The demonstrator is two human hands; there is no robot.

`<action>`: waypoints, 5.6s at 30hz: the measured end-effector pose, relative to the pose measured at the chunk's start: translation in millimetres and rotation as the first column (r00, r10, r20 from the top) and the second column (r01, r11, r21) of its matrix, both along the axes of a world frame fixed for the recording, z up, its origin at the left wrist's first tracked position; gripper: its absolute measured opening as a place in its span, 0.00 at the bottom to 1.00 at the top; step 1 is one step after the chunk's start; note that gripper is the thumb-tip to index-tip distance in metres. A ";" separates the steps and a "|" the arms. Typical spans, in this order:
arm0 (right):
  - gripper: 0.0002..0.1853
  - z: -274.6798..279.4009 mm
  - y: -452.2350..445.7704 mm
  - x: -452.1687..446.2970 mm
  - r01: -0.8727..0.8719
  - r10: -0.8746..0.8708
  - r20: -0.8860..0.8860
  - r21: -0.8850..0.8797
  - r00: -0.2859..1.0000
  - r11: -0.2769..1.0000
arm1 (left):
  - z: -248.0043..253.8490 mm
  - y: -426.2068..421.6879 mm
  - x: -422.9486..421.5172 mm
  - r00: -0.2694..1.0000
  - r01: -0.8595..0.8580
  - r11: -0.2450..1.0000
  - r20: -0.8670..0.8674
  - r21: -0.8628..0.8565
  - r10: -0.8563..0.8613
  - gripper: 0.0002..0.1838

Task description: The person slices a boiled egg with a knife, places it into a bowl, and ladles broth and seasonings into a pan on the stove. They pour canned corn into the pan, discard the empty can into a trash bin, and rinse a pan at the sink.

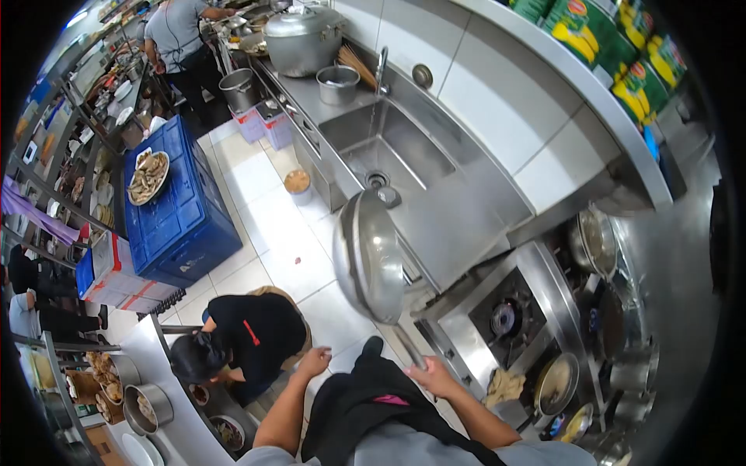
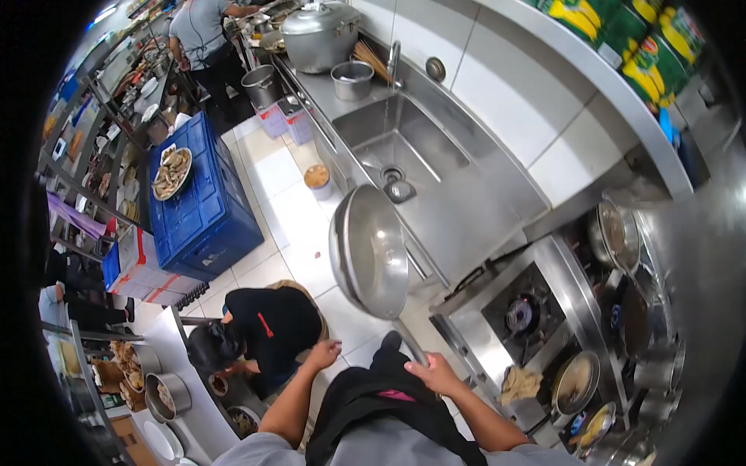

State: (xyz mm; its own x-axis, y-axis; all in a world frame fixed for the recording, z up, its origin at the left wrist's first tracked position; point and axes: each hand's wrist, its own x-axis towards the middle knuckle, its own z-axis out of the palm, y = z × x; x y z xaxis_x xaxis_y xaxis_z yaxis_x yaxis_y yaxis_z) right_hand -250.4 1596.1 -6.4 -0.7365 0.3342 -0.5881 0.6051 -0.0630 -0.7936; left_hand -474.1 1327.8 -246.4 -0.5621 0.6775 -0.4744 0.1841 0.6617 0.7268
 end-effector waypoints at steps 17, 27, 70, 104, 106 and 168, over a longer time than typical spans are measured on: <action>0.11 23.4 243.8 -312.1 0.361 -0.321 0.182 -0.273 0.929 0.892 | 181.8 606.0 -544.0 0.913 0.099 0.715 -0.349 0.692 0.211 0.23; 0.13 -7.1 270.5 -410.9 0.482 -0.415 0.261 -0.612 0.871 0.627 | 150.9 654.8 -588.5 0.557 0.599 0.800 -0.699 -0.035 -0.448 0.27; 0.06 -6.3 253.0 -425.7 0.474 -0.502 0.198 -0.716 0.842 0.513 | 127.5 604.0 -528.8 0.865 0.236 0.826 -0.498 0.511 0.061 0.17; 0.06 9.4 263.1 -439.4 0.284 -0.587 0.170 -0.953 0.791 0.107 | 95.3 455.9 -487.5 0.643 0.485 0.875 -0.679 0.001 -0.355 0.16; 0.06 9.0 263.4 -441.3 0.239 -0.567 0.136 -0.965 0.812 0.112 | 94.4 455.8 -486.4 0.643 0.461 0.887 -0.691 0.003 -0.332 0.17; 0.08 -3.1 252.5 -422.5 0.393 -0.612 0.123 -0.859 0.782 0.329 | 95.5 458.0 -482.6 0.616 0.430 0.903 -0.730 -0.001 -0.294 0.14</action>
